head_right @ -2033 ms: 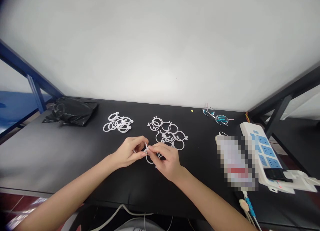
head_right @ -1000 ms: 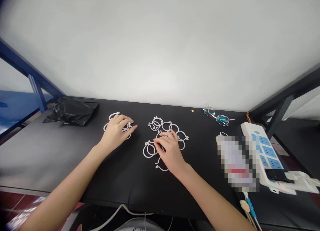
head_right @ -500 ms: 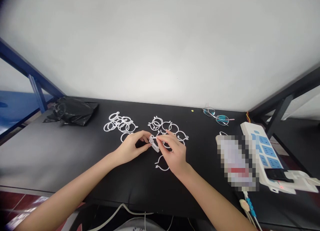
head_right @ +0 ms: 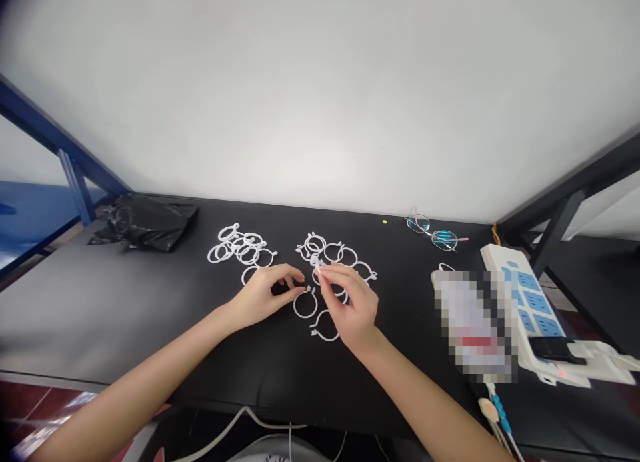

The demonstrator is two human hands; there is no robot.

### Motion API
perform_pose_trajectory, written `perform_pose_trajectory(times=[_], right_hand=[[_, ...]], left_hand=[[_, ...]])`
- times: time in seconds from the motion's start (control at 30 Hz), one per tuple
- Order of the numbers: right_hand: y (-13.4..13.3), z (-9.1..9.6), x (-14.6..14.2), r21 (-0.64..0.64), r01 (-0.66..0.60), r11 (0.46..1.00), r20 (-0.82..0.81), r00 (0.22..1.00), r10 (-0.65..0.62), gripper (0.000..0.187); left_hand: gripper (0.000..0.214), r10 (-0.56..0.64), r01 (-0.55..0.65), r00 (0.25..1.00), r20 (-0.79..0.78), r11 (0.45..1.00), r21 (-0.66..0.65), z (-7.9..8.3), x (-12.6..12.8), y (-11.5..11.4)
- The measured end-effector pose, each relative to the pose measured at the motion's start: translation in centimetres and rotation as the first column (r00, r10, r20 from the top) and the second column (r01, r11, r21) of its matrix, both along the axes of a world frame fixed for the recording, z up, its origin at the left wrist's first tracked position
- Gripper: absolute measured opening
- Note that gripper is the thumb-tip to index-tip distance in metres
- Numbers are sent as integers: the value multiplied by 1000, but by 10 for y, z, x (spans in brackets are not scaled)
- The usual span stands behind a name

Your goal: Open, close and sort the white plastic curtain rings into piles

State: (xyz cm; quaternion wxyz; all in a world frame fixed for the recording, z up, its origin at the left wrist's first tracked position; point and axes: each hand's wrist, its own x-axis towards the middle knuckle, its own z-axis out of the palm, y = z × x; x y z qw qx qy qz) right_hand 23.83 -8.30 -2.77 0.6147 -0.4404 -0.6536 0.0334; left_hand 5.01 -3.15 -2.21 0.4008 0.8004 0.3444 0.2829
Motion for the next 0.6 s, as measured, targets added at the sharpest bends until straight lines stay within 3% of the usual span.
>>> perform_pose_trajectory(times=[0.07,0.17,0.33,0.47,0.6], right_hand=[[-2,2,-3,-34,-48,998,-25,999,47,25],[-6,6,-9,-47,-137,989,-16,991,136,28],[-10,8,-13,-52,-189,981,-2,982,189,22],[-9,8,-15,-73,-221,973,0,975,221,18],[-9,9,-14,-87,-265,960,37,962,269,20]], left_hand=[[32,34,-33,999,35,999,-23,3,0,-1],[46,5,24,987,158,984,-177,9,0,-2],[35,-64,211,934,351,892,-399,14,3,-6],[35,-92,327,889,448,813,-482,14,7,-9],[34,-59,332,871,487,802,-497,14,8,-8]])
